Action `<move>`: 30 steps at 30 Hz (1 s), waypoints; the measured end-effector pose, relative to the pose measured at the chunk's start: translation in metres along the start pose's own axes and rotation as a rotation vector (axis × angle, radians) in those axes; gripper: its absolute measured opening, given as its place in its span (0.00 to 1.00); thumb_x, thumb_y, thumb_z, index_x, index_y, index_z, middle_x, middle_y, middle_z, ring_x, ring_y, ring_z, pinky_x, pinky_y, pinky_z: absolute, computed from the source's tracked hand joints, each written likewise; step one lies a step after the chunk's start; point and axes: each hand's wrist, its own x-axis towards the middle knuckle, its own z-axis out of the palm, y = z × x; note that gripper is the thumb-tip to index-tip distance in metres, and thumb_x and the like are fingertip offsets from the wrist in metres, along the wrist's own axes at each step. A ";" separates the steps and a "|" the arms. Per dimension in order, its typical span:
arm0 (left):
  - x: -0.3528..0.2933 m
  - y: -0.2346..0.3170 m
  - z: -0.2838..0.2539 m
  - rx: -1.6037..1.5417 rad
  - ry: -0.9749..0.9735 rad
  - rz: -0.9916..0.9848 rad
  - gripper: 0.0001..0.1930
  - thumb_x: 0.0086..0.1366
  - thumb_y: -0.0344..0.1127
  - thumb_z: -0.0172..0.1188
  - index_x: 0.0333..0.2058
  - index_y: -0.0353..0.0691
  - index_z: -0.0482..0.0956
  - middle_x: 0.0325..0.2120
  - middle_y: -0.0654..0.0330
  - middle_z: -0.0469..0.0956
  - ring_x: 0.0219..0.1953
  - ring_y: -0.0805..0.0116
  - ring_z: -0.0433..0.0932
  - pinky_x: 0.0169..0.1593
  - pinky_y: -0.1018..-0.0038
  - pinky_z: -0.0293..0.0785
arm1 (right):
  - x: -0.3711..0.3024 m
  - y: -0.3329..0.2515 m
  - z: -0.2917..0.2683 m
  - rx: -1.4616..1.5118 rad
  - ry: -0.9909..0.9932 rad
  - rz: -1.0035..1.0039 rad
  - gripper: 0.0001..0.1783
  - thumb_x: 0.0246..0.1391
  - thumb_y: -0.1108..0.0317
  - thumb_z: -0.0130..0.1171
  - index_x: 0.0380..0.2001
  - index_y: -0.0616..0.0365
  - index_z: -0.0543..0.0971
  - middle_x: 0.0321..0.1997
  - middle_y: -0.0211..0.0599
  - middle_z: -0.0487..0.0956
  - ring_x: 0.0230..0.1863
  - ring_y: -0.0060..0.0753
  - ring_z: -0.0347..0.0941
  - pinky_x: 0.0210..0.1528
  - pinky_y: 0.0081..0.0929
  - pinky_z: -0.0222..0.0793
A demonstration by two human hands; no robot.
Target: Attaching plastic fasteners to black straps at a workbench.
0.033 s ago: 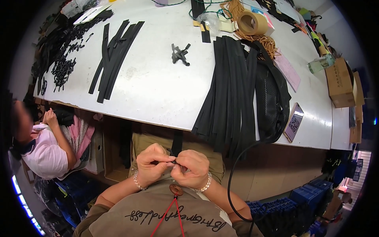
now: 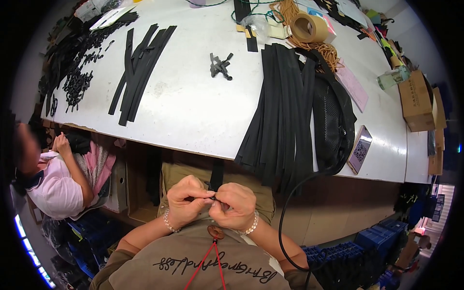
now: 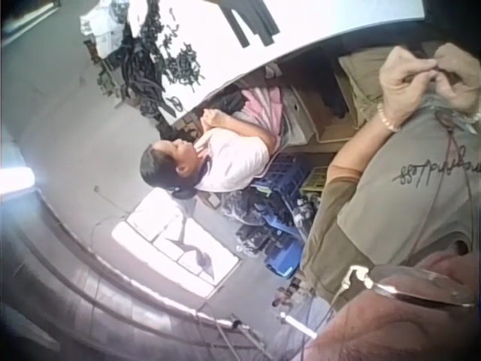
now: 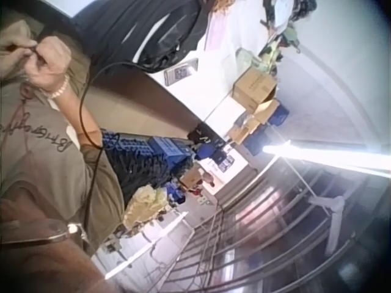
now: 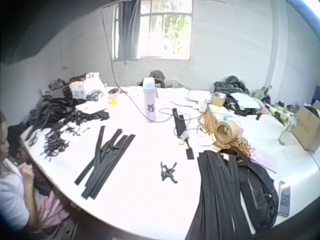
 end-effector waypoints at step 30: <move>0.012 -0.030 0.004 -0.238 0.124 -0.662 0.06 0.58 0.28 0.63 0.34 0.34 0.79 0.25 0.68 0.77 0.25 0.84 0.72 0.28 0.85 0.70 | -0.022 0.041 0.008 0.596 0.016 0.921 0.04 0.53 0.77 0.56 0.25 0.61 0.73 0.19 0.22 0.70 0.16 0.11 0.64 0.17 0.12 0.57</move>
